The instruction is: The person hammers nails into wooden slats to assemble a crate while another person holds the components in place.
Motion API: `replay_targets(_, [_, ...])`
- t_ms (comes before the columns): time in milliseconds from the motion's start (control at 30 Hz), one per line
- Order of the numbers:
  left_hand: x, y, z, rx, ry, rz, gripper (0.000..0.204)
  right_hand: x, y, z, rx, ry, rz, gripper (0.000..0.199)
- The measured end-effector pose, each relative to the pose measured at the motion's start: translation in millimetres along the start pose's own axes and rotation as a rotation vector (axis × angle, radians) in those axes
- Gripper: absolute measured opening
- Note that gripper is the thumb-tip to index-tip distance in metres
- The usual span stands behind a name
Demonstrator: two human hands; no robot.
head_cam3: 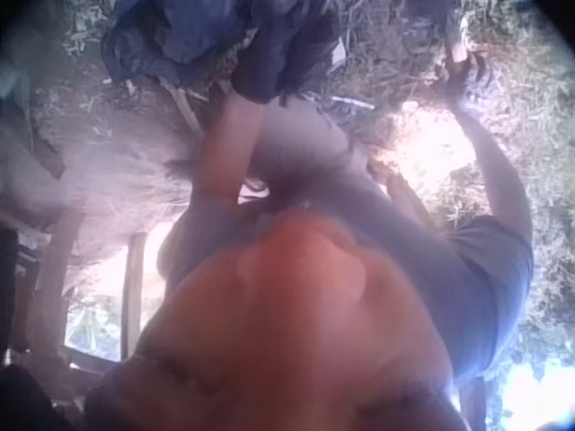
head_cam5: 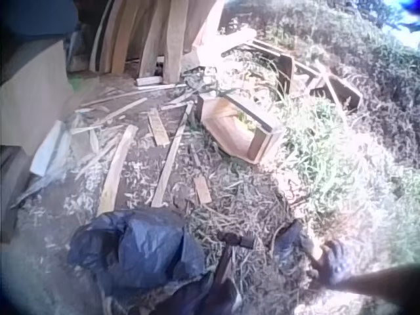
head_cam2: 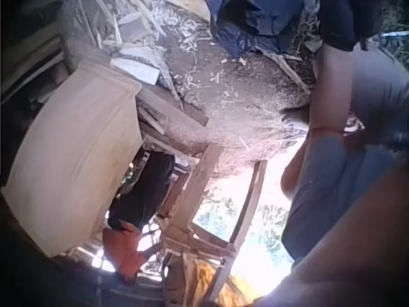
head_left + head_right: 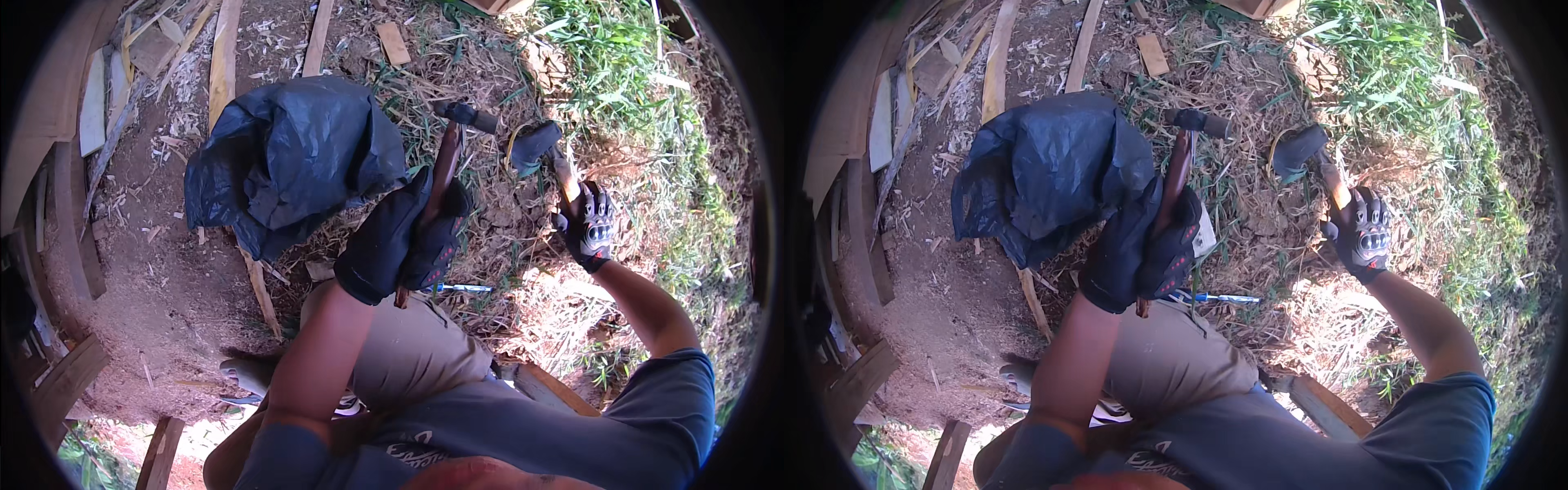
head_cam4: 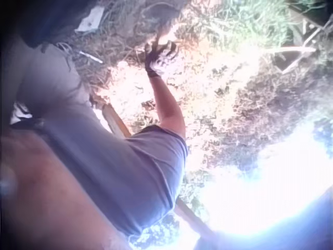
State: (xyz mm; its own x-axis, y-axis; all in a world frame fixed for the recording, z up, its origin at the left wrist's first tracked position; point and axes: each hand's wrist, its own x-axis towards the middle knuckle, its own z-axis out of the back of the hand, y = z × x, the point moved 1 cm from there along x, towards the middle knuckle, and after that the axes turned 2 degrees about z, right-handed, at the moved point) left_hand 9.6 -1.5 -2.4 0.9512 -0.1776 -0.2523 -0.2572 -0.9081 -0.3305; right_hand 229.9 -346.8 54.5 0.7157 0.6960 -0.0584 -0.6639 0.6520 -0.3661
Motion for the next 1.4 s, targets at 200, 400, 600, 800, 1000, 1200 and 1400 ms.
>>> replay_targets(200, [-22.5, -96.5, -41.3, 0.068, 0.109, 0.202, 0.055, 14.0, -15.0, 6.2, 0.039, -0.054, 0.037, 0.081])
replay_targets(400, [-104.2, -151.5, -90.0, 0.594, -0.424, 0.360, 0.042, -11.8, -35.3, -13.4, 0.082, -0.119, -0.036, 0.079])
replay_targets(600, [-246.8, -181.7, -113.9, 0.910, -0.916, 0.627, 0.036, -6.6, -31.8, -58.7, 0.112, -0.201, -0.036, 0.069])
replay_targets(800, [-425.4, -107.1, -8.8, 1.812, -0.684, 0.645, 0.033, -12.3, -60.0, -57.4, 0.046, -0.090, -0.105, 0.057])
replay_targets(1000, [-477.4, -162.5, -17.9, 1.616, -0.867, 0.990, 0.038, 33.2, 9.6, -26.0, -0.015, 0.313, -0.163, 0.058])
replay_targets(1200, [-599.4, -178.0, -85.2, 1.523, -1.072, 1.030, 0.049, -35.0, 47.4, 66.7, 0.192, 0.386, -0.362, 0.040])
replay_targets(1400, [-703.9, -210.3, -247.0, 1.223, -1.127, 1.195, 0.062, -73.6, 149.3, 206.0, 0.516, 0.748, -0.325, 0.040])
